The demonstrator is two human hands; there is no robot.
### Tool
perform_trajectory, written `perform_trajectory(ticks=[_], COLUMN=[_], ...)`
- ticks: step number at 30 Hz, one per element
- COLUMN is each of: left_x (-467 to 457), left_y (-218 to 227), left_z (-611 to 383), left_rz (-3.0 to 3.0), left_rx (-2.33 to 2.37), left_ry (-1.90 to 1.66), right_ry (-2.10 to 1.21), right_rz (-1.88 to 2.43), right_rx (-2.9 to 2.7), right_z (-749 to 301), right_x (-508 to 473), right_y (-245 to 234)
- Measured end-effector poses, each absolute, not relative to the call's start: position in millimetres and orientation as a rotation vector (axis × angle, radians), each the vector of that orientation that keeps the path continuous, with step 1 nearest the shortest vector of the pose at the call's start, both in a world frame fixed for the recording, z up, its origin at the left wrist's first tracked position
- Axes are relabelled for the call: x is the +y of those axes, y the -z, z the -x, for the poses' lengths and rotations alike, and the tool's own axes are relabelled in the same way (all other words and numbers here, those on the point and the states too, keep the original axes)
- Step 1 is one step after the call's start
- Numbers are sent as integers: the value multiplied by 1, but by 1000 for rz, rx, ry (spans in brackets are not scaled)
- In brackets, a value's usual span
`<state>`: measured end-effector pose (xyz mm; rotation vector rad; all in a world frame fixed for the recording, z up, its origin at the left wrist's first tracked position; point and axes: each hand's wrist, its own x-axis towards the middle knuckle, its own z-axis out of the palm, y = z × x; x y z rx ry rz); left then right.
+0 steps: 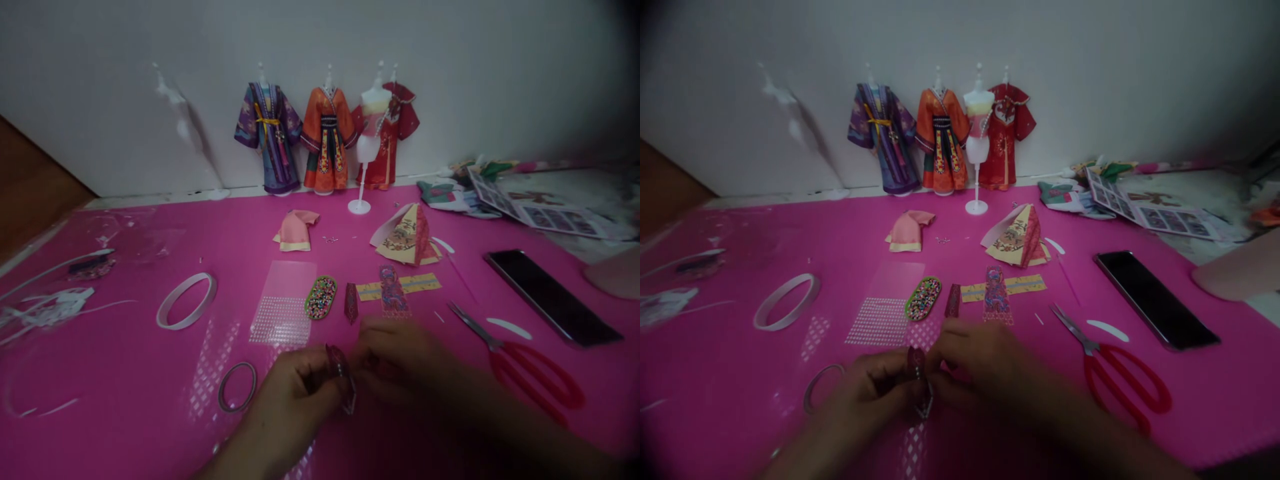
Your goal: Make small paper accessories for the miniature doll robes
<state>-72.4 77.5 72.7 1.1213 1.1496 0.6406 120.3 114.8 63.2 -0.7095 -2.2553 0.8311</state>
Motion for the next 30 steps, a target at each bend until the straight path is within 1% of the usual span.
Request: perform_trajectory(ticks=[12, 30], left_x=[78, 74], left_y=[-70, -66], left_z=[69, 71], left_rz=[-1071, -1128], left_rx=[1121, 1142], left_ry=[-660, -636], right_ry=[-902, -872], right_rz=[719, 734], right_rx=[-2264, -2277], right_z=[-121, -120], right_x=[114, 114], right_y=[-65, -63])
